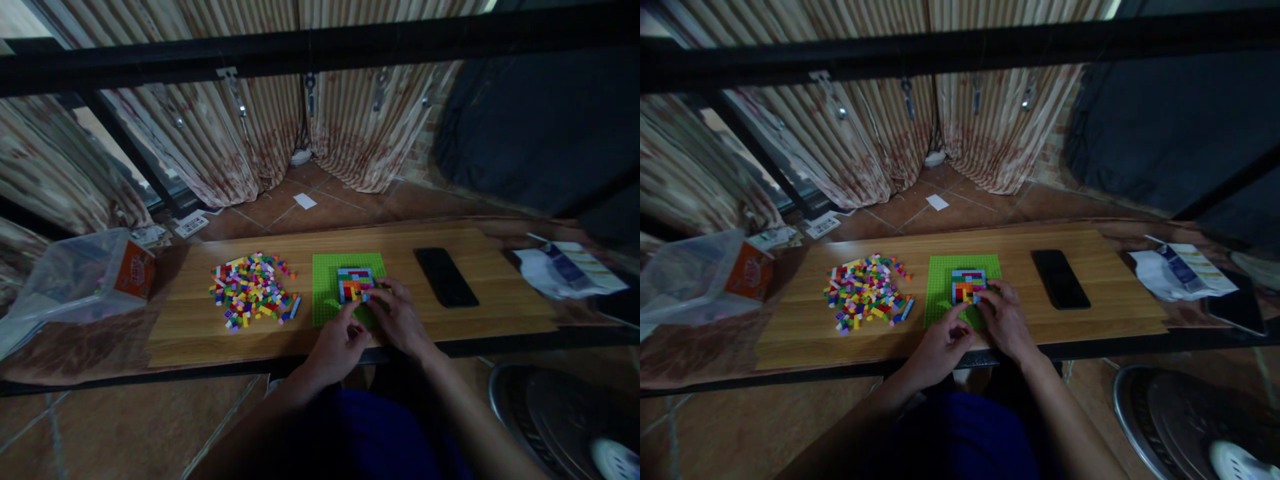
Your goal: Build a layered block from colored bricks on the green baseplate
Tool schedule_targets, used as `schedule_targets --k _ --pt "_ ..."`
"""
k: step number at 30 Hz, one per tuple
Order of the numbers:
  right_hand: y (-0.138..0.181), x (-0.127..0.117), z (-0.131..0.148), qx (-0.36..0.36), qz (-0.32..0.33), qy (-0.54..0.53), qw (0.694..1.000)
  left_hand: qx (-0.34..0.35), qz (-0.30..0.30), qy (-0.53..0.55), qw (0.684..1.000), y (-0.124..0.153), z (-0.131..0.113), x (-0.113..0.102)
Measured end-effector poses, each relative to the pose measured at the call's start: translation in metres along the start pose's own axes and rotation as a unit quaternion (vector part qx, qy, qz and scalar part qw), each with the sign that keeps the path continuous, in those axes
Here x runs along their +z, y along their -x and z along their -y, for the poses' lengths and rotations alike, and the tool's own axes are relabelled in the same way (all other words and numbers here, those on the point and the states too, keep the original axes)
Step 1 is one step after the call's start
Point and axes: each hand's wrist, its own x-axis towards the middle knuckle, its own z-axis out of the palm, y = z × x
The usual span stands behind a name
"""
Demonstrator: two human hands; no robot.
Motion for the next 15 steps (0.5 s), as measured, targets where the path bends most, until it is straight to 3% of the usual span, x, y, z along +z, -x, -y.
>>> schedule_targets --k 15 --pt "-0.005 -0.001 -0.009 0.114 -0.034 -0.173 0.978 -0.004 0.000 -0.037 0.999 -0.017 0.009 0.018"
